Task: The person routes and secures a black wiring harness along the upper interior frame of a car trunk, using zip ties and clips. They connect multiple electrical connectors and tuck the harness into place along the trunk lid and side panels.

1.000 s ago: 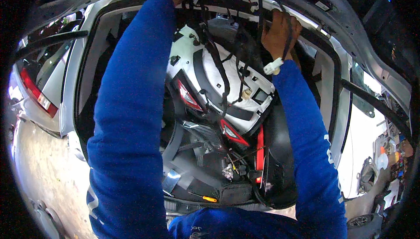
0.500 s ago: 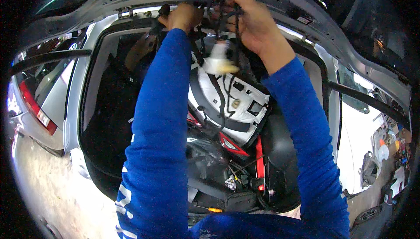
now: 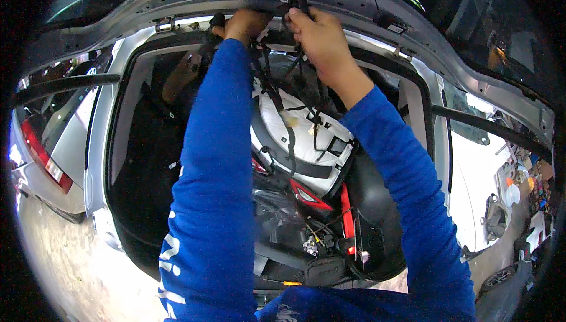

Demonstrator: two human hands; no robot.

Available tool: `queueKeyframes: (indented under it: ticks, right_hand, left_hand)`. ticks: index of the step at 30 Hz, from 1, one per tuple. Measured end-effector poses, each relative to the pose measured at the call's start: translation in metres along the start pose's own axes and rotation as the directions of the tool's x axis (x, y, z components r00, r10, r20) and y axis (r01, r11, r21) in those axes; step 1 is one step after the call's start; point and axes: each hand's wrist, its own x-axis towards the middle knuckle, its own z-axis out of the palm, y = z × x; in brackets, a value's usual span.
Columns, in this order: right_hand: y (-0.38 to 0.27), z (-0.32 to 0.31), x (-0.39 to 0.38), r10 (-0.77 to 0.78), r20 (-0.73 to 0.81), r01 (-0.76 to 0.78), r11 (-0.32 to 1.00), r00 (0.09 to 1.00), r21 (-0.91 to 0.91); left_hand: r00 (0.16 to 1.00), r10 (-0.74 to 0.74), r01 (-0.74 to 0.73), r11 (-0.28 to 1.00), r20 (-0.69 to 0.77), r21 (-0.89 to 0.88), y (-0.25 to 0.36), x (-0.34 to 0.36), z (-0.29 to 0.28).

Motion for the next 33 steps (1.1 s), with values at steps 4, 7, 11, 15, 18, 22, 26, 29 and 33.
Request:
queueKeyframes:
  ticks: [4, 7, 11, 15, 18, 22, 26, 29, 33]
  right_hand:
    - [0.003, -0.005, -0.004, -0.088, 0.068, 0.107, 0.92, 0.994, -0.377]
    - [-0.007, -0.009, -0.004, 0.161, 0.079, -0.172, 0.974, 0.984, 0.149]
    - [-0.025, -0.008, 0.002, 0.223, 0.175, -0.283, 0.792, 0.959, 0.541]
    - [-0.031, -0.008, 0.009, 0.321, 0.231, -0.391, 0.65, 0.919, 0.652]
    - [-0.028, -0.006, 0.018, 0.266, 0.249, -0.364, 0.666, 0.931, 0.651]
    - [-0.024, -0.006, 0.035, 0.293, 0.297, -0.416, 0.594, 0.909, 0.688]
    - [-0.019, 0.003, 0.037, 0.338, 0.101, -0.349, 0.847, 0.936, 0.401]
    - [-0.016, 0.015, 0.031, 0.172, -0.107, -0.183, 0.977, 0.979, -0.107]
    - [-0.006, 0.021, 0.019, -0.217, -0.101, 0.125, 0.819, 0.971, -0.559]
  left_hand:
    - [0.976, 0.215, -0.211, 0.973, -0.036, 0.097, -0.019, 0.017, 0.01]
    - [0.975, 0.158, -0.141, 0.983, -0.155, 0.116, -0.024, 0.021, 0.019]
    - [0.991, 0.029, -0.026, 0.999, -0.13, 0.022, -0.021, 0.015, 0.022]
    - [0.987, 0.087, -0.093, 0.995, -0.136, -0.042, -0.014, -0.001, 0.014]
    - [0.99, 0.06, -0.068, 0.996, -0.127, -0.061, -0.006, -0.019, 0.008]
    - [0.995, -0.002, -0.007, 0.996, -0.101, -0.084, 0.006, -0.036, 0.001]
    - [0.993, 0.041, -0.042, 0.999, -0.106, -0.004, 0.005, -0.038, 0.0]
    - [0.99, 0.093, -0.079, 0.988, -0.105, 0.13, 0.0, -0.031, 0.004]
    - [0.994, 0.099, -0.096, 0.994, -0.048, 0.057, 0.003, -0.035, 0.001]
